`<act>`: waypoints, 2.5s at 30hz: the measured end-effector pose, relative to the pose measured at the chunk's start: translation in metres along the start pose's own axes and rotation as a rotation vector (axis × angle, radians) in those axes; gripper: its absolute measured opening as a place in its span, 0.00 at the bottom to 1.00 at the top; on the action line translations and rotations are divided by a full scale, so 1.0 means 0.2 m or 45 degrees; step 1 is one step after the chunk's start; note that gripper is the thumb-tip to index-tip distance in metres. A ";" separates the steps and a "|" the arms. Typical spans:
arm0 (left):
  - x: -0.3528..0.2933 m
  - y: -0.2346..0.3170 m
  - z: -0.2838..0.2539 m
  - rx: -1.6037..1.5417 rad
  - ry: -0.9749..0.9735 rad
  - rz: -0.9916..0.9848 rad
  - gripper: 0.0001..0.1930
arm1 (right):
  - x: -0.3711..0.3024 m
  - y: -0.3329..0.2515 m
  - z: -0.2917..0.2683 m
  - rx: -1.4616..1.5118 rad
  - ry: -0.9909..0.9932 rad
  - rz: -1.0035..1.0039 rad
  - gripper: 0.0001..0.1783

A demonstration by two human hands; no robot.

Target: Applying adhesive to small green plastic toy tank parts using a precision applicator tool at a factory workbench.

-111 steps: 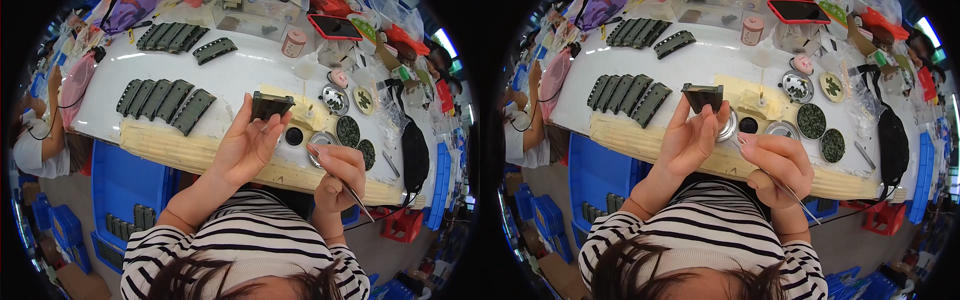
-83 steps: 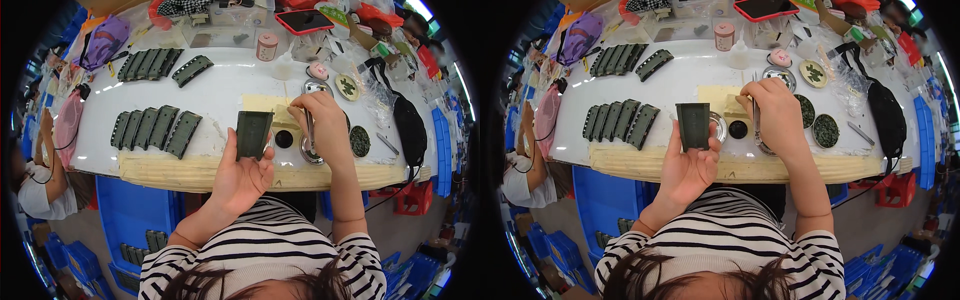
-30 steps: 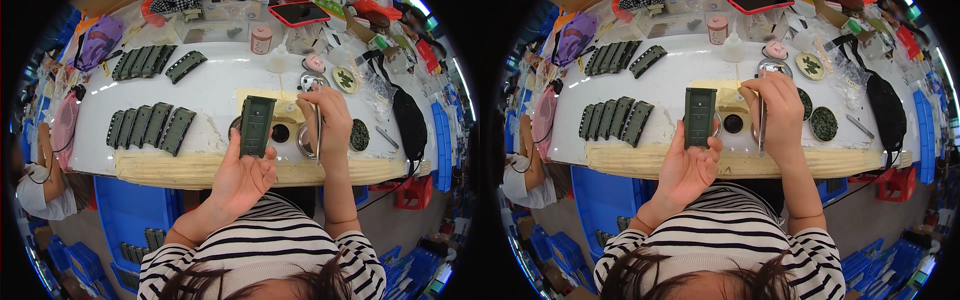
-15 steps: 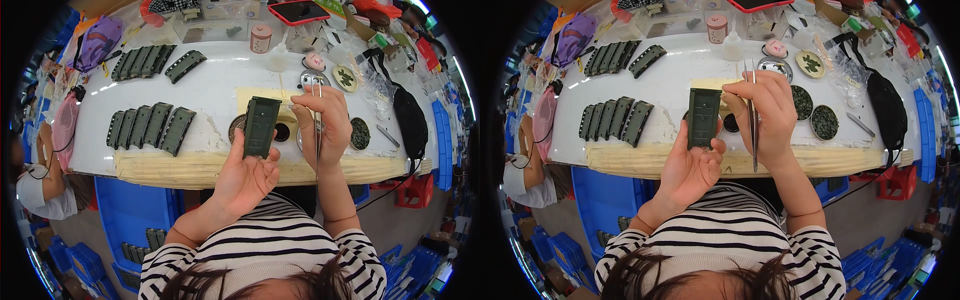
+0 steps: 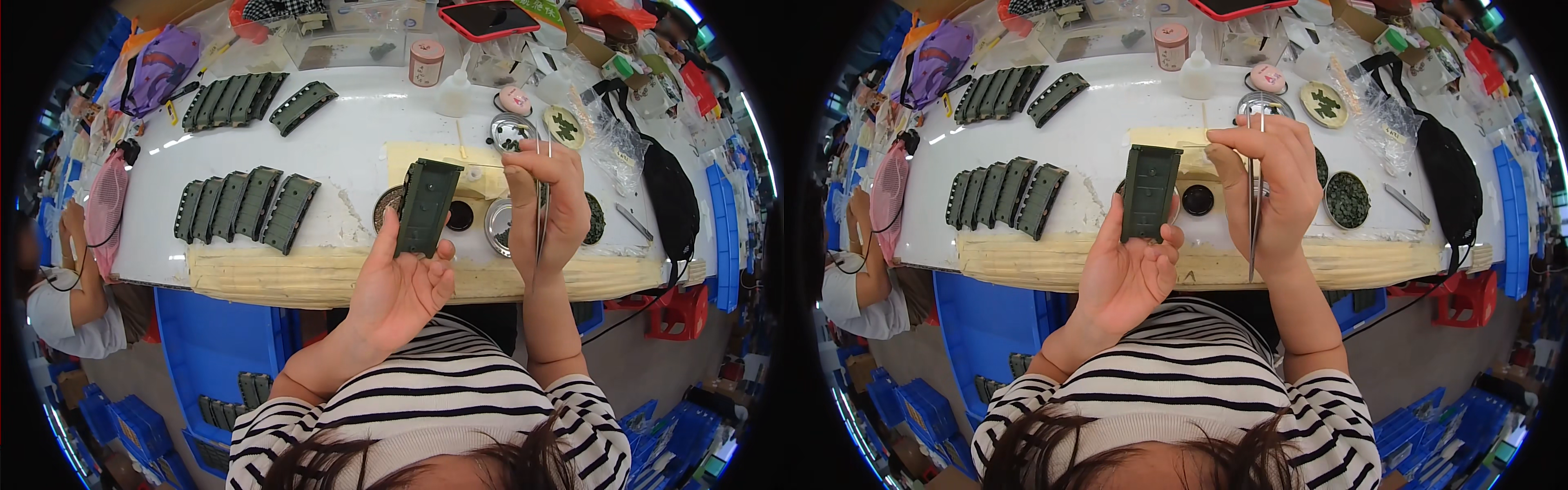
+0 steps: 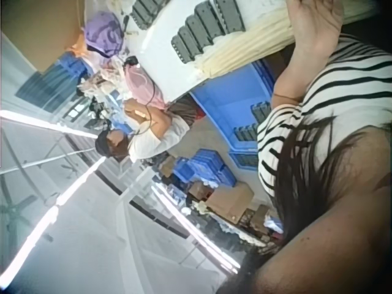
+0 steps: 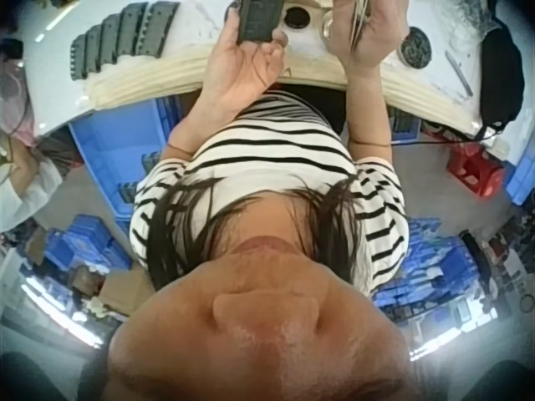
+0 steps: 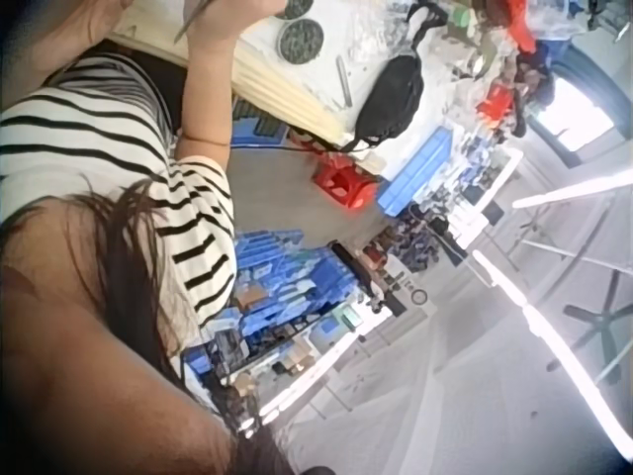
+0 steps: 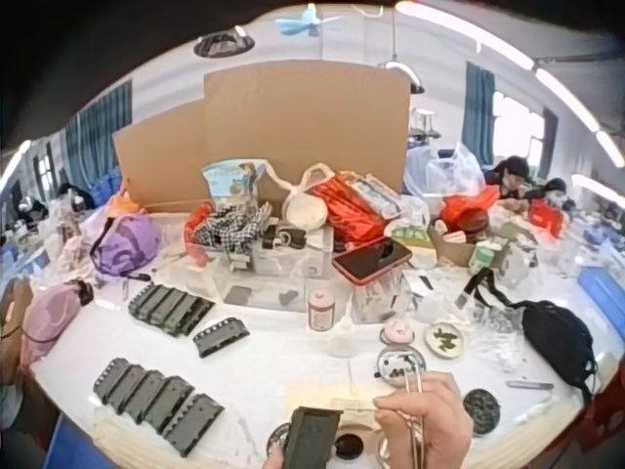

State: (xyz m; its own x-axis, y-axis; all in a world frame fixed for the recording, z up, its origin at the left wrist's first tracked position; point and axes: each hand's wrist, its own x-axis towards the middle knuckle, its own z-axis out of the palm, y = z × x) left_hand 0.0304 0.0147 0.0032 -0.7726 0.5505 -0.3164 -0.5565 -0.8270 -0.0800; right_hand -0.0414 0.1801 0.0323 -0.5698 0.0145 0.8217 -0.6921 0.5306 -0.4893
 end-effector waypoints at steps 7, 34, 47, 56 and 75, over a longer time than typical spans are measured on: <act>-0.04 0.03 -0.03 0.412 0.000 0.503 0.20 | -0.02 0.08 0.00 -0.272 -0.229 0.020 0.07; -0.02 -0.12 -0.20 0.985 -0.236 1.045 0.25 | -0.13 -0.18 -0.10 0.296 -0.388 0.063 0.21; -0.16 -0.15 -0.17 1.114 -0.185 0.727 0.17 | -0.14 -0.18 -0.23 0.344 -0.502 0.050 0.19; -0.20 -0.06 -0.14 1.361 -0.168 0.448 0.20 | -0.19 0.20 -0.55 0.128 -0.114 0.744 0.22; -0.18 -0.12 -0.14 1.317 -0.095 0.421 0.21 | -0.14 0.40 -0.37 -0.654 -0.533 0.093 0.09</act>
State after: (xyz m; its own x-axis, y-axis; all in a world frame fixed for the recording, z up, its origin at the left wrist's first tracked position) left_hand 0.0794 0.0110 -0.0097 -0.9286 0.3530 -0.1149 -0.2786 -0.4584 0.8440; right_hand -0.0484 0.2846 -0.0074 -0.8029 -0.2096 0.5580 -0.4052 0.8785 -0.2531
